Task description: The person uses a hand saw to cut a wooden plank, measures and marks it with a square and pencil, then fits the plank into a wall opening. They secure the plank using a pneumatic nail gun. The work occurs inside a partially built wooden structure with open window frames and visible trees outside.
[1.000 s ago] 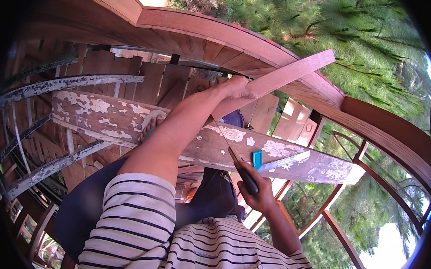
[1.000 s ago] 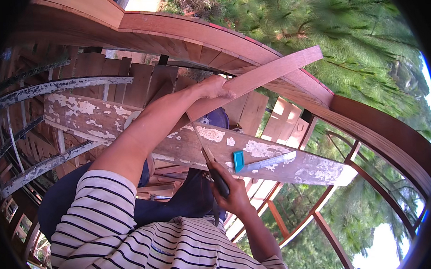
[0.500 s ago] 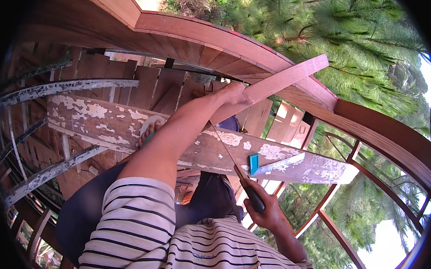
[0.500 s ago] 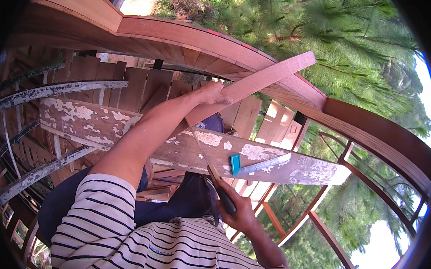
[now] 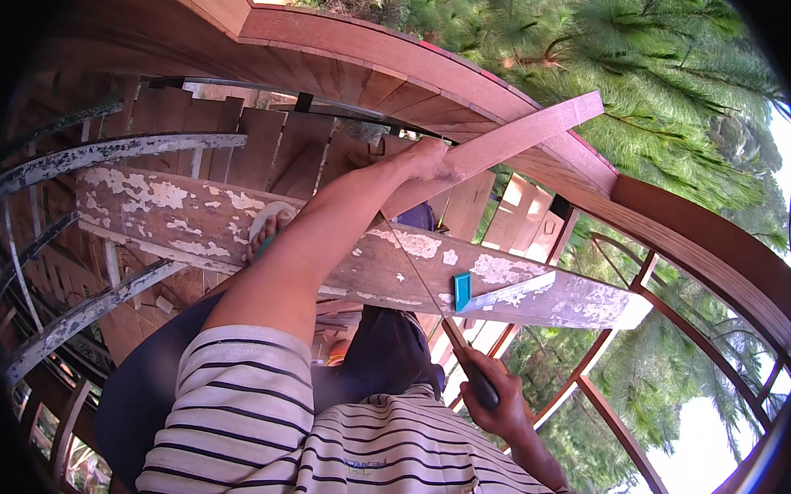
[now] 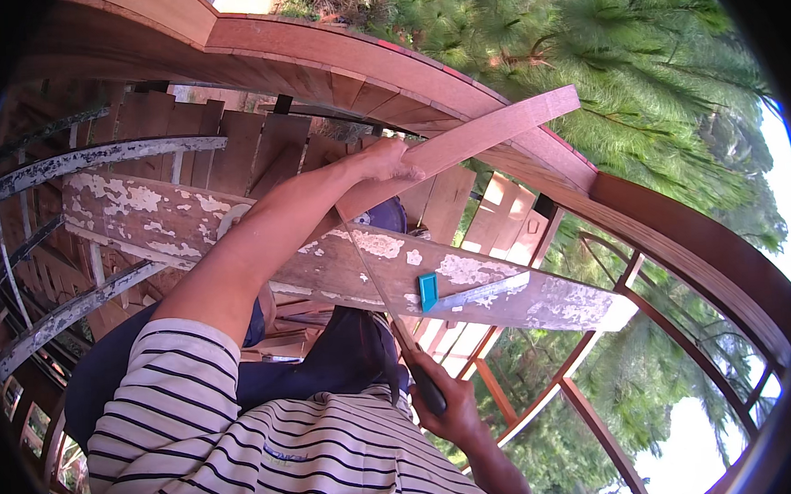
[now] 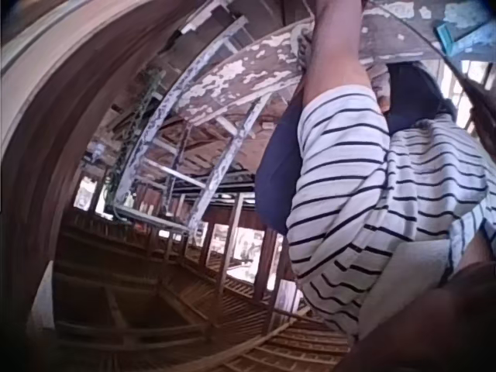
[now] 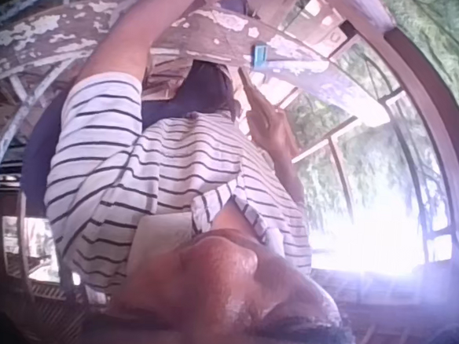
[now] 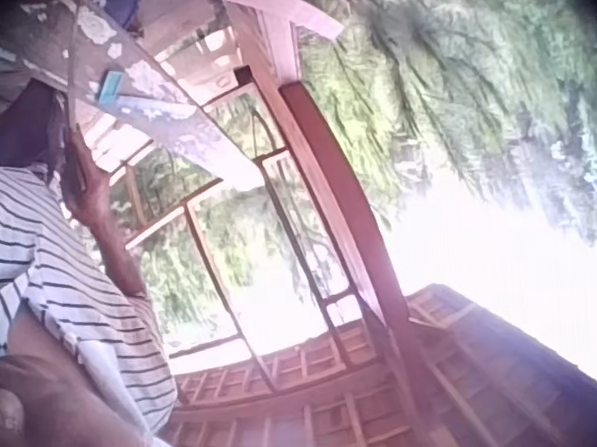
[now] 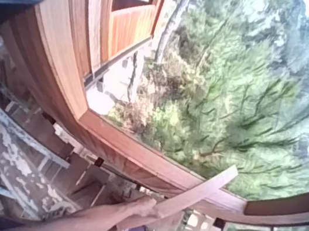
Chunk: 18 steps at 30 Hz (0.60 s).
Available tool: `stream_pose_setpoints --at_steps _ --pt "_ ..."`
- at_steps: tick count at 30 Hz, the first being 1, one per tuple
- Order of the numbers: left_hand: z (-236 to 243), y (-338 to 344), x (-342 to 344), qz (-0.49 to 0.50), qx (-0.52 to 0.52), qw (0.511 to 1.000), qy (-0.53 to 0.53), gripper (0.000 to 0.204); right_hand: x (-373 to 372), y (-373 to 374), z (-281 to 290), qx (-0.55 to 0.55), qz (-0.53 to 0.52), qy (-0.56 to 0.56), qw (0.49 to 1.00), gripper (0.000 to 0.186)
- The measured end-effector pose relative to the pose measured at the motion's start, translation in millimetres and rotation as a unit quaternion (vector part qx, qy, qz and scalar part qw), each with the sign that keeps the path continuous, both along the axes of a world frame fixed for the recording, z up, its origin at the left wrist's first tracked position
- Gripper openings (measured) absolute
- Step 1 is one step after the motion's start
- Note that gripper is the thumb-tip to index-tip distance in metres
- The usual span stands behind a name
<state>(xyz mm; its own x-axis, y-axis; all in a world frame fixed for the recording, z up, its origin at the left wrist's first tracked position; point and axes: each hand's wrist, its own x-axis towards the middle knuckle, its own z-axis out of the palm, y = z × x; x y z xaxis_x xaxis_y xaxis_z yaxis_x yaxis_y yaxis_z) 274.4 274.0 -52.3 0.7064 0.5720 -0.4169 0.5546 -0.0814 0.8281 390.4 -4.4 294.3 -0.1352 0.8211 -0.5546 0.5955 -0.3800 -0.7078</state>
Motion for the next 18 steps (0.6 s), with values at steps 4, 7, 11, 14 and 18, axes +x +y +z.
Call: stream_pose_setpoints --at_steps 4,7,11,14,18 --pt "9 0 4 -0.009 0.006 1.0 0.005 0.077 4 -15 -19 -0.001 -0.034 0.025 0.999 0.055" --pt "16 5 2 -0.015 -0.016 1.0 0.005 0.076 -32 47 -122 0.024 -0.034 0.087 0.995 0.056" --pt "14 4 5 -0.012 -0.039 0.999 -0.013 0.072 -22 39 -84 -0.029 -0.038 0.068 0.997 0.06" --pt "8 4 4 0.022 -0.03 0.999 0.023 0.066 15 -10 8 -0.067 -0.032 0.047 0.996 0.062" --pt "10 7 -1 0.033 -0.041 0.999 -0.006 0.073 15 -9 -8 -0.054 -0.031 0.029 0.998 0.057"
